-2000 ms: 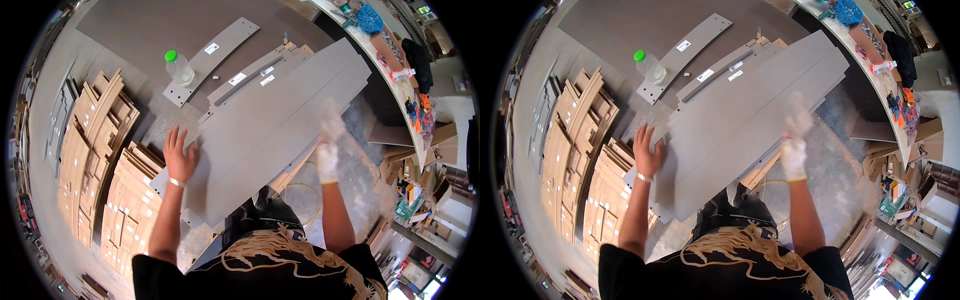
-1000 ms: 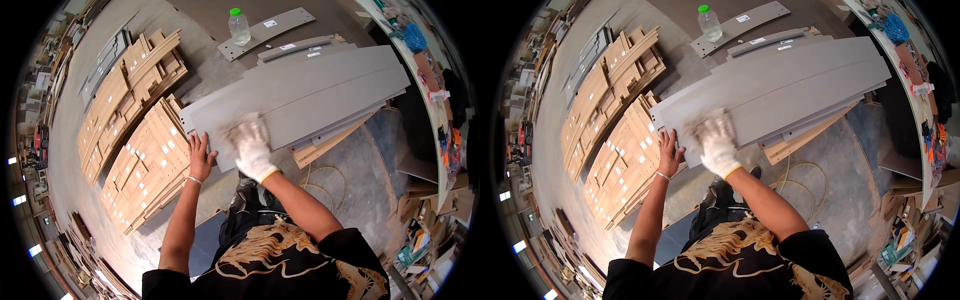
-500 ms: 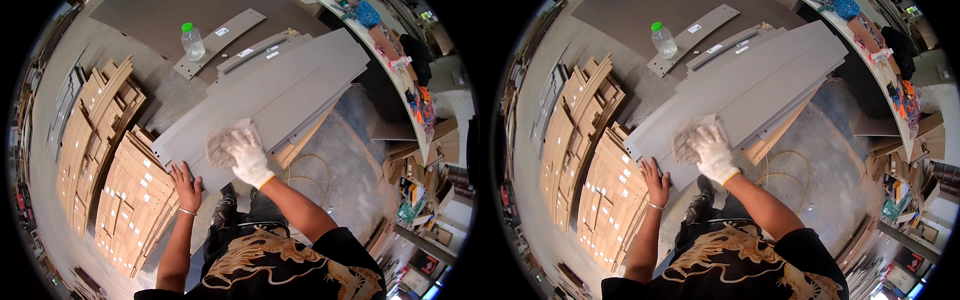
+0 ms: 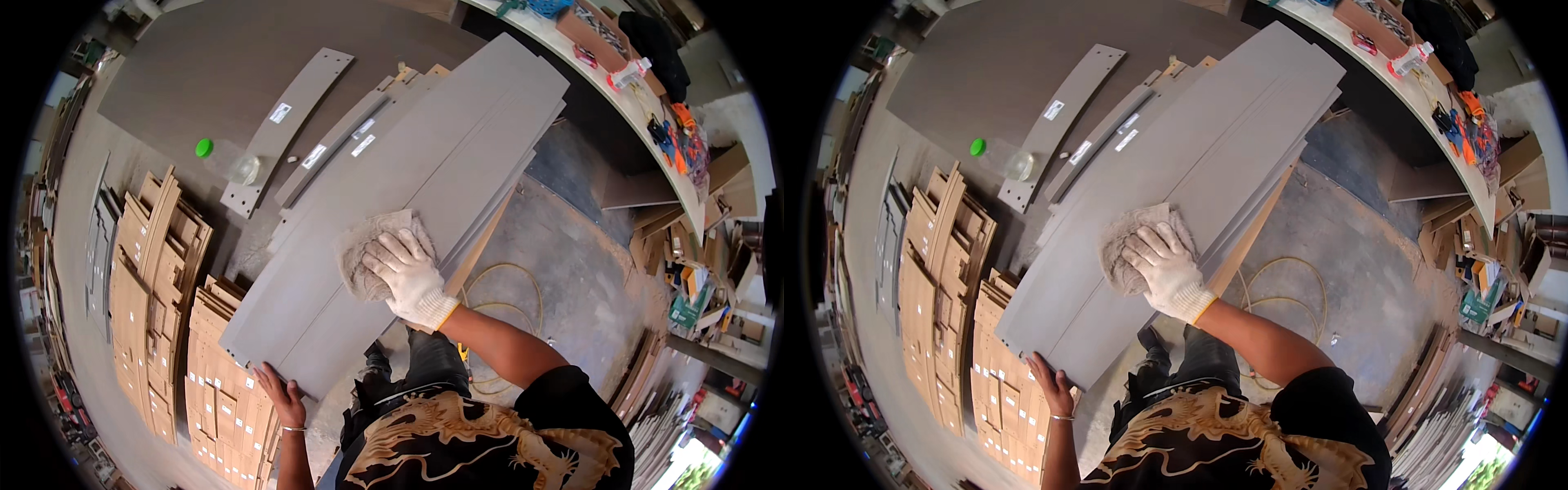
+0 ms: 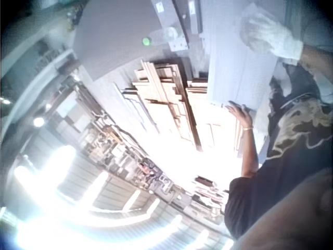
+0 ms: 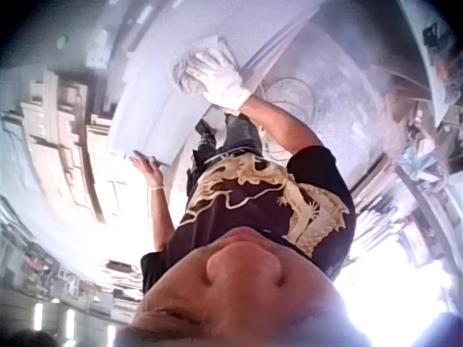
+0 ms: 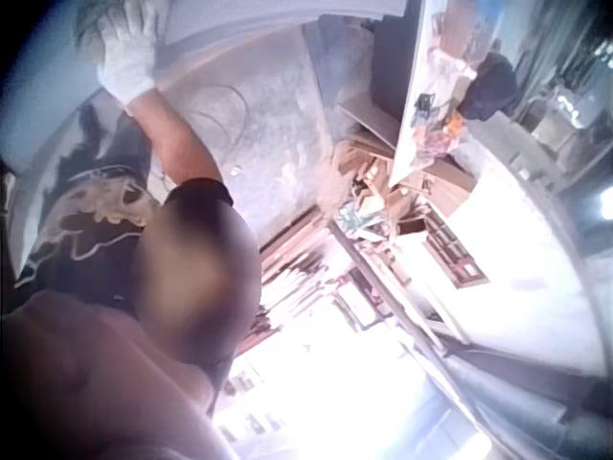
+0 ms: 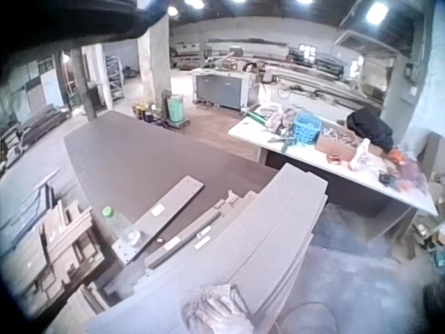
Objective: The person wipes the surface of several gray panels with a cloth, then uses a utility knife to scrape edges and corners. The person repeatedly wipes the panels with the cloth, occasionally repositioning them on the workbench.
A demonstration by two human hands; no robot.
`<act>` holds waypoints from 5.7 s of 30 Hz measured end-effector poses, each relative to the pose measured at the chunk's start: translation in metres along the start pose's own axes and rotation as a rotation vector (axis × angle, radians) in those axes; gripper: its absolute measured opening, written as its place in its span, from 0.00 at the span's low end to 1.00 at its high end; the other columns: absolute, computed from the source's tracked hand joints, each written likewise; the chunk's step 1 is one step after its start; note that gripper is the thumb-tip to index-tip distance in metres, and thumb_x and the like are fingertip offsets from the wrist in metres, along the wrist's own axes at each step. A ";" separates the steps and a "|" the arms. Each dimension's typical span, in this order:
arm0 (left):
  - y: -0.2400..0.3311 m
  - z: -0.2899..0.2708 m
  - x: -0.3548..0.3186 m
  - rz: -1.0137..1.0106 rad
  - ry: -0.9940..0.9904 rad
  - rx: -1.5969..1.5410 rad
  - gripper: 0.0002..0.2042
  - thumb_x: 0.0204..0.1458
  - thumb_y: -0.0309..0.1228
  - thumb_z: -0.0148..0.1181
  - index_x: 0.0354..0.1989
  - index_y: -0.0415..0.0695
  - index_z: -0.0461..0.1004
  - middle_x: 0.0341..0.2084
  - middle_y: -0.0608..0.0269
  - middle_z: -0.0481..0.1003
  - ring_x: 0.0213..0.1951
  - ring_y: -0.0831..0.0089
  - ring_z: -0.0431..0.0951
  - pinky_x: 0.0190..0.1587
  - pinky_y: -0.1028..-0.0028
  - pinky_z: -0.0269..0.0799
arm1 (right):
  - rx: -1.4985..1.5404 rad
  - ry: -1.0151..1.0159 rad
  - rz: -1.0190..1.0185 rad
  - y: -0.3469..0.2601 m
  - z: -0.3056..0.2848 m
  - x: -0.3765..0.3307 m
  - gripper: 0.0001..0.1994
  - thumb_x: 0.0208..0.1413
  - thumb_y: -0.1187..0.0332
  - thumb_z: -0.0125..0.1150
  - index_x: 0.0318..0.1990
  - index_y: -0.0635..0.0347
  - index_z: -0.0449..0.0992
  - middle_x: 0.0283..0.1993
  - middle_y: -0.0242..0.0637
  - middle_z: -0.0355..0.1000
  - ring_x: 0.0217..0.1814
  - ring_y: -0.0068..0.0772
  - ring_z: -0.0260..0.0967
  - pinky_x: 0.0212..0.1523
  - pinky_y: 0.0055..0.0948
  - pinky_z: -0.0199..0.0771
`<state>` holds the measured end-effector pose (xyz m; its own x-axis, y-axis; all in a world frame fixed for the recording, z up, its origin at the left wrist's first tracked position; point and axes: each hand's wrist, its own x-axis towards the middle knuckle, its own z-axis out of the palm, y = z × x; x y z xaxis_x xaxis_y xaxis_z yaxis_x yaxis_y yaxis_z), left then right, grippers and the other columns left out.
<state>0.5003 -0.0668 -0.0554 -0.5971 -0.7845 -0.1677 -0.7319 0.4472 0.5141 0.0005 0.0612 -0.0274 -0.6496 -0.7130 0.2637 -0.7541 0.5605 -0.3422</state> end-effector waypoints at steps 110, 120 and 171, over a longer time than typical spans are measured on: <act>0.162 -0.006 0.186 0.620 -0.432 0.839 0.61 0.39 0.57 0.78 0.77 0.39 0.48 0.77 0.38 0.46 0.78 0.48 0.44 0.69 0.47 0.57 | 0.332 -0.429 -0.575 -0.266 0.055 -0.199 0.25 0.55 0.58 0.63 0.60 0.55 0.79 0.67 0.42 0.72 0.78 0.46 0.54 0.81 0.53 0.39; 0.160 -0.003 0.193 0.613 -0.425 0.832 0.62 0.39 0.57 0.78 0.78 0.38 0.47 0.77 0.38 0.46 0.78 0.48 0.46 0.68 0.47 0.58 | 0.323 -0.398 -0.566 -0.270 0.072 -0.204 0.25 0.55 0.59 0.62 0.61 0.53 0.78 0.69 0.41 0.70 0.78 0.45 0.55 0.78 0.50 0.47; 0.208 0.030 0.131 0.274 -0.370 0.697 0.33 0.64 0.40 0.52 0.74 0.33 0.58 0.75 0.30 0.50 0.75 0.28 0.48 0.70 0.27 0.39 | -0.076 -0.411 -0.329 -0.309 0.097 -0.114 0.36 0.55 0.54 0.64 0.73 0.51 0.66 0.81 0.43 0.52 0.84 0.51 0.41 0.82 0.53 0.34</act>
<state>0.2601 -0.0635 0.0044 -0.7638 -0.4720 -0.4402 -0.5082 0.8603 -0.0407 0.3167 -0.0713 -0.0395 -0.2980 -0.9539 -0.0345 -0.9262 0.2978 -0.2312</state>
